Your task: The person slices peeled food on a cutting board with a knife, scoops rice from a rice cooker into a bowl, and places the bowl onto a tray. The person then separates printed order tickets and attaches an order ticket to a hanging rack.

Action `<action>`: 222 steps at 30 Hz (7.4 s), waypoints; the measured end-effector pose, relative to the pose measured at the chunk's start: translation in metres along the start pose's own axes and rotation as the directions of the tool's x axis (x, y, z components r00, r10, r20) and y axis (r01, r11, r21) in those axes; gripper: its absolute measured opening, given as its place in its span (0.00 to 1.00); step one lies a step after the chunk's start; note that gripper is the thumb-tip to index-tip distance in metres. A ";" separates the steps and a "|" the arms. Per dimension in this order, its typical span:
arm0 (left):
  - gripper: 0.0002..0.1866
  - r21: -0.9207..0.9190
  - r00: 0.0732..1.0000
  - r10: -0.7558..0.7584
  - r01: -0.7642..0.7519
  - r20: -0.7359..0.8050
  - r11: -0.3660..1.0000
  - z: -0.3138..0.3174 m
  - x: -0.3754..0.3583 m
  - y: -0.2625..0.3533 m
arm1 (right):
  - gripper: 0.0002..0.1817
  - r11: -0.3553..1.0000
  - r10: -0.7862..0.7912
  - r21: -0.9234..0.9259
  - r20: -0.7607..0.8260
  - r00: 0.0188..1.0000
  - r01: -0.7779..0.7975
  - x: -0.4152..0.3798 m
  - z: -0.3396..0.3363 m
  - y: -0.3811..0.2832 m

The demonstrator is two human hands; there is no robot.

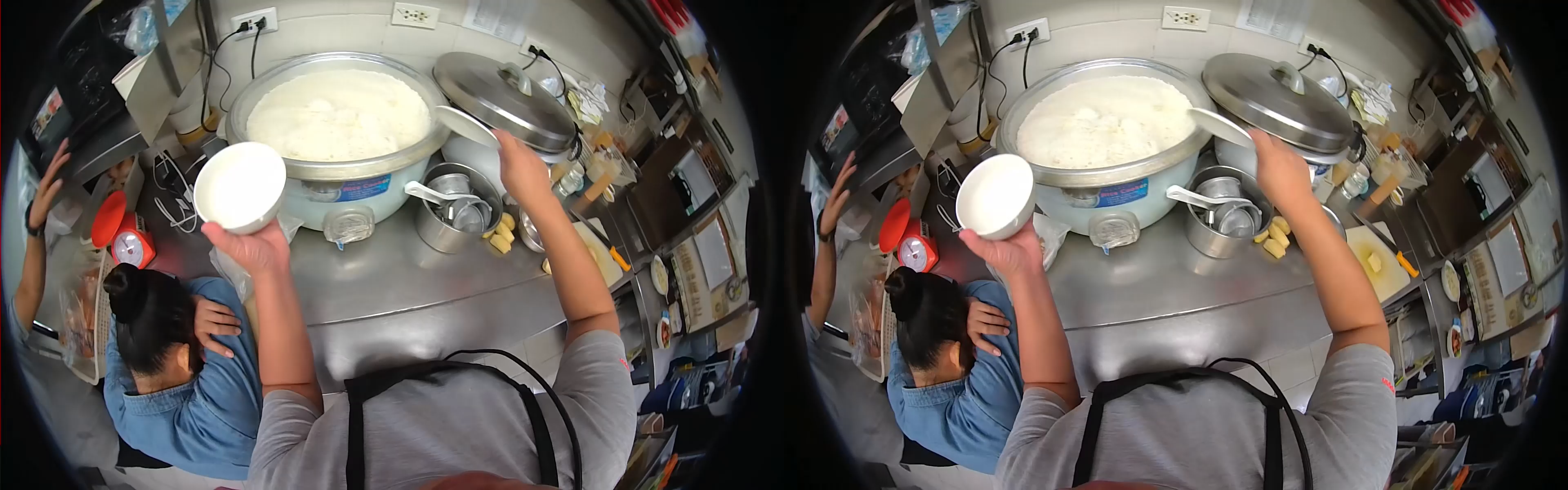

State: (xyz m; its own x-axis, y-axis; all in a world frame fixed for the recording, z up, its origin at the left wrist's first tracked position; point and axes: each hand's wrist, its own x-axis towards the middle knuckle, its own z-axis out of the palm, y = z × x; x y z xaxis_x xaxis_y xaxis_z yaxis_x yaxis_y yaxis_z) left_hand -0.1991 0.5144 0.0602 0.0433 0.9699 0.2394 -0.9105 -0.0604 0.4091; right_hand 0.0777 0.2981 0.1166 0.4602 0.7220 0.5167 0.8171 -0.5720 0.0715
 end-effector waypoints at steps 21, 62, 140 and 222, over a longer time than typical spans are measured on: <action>0.35 -0.025 0.981 -0.194 0.194 0.014 0.981 -0.045 0.004 0.021 | 0.22 0.847 -0.530 0.227 0.420 0.737 0.480 0.134 0.057 -0.132; 0.33 0.054 0.898 -0.337 0.336 0.283 0.940 0.034 0.066 -0.011 | 0.17 0.776 -0.619 0.084 0.288 0.730 0.625 0.135 0.048 -0.103; 0.25 0.193 0.820 -0.571 0.555 0.038 0.809 0.079 0.073 -0.079 | 0.25 0.924 -0.231 0.308 -0.019 0.973 0.226 0.099 -0.004 -0.157; 0.45 0.030 0.772 -0.494 0.528 0.399 0.849 0.038 -0.100 -0.074 | 0.24 0.805 -0.461 0.411 -0.019 0.887 0.427 -0.034 -0.064 -0.046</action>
State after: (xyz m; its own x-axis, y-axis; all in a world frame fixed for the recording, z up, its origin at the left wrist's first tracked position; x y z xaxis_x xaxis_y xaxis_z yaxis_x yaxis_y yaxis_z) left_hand -0.1203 0.4131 0.0394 0.6475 0.6852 0.3336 -0.7377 0.4537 0.5000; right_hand 0.0019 0.2750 0.1499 0.0251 0.8970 0.4412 0.9974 0.0076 -0.0723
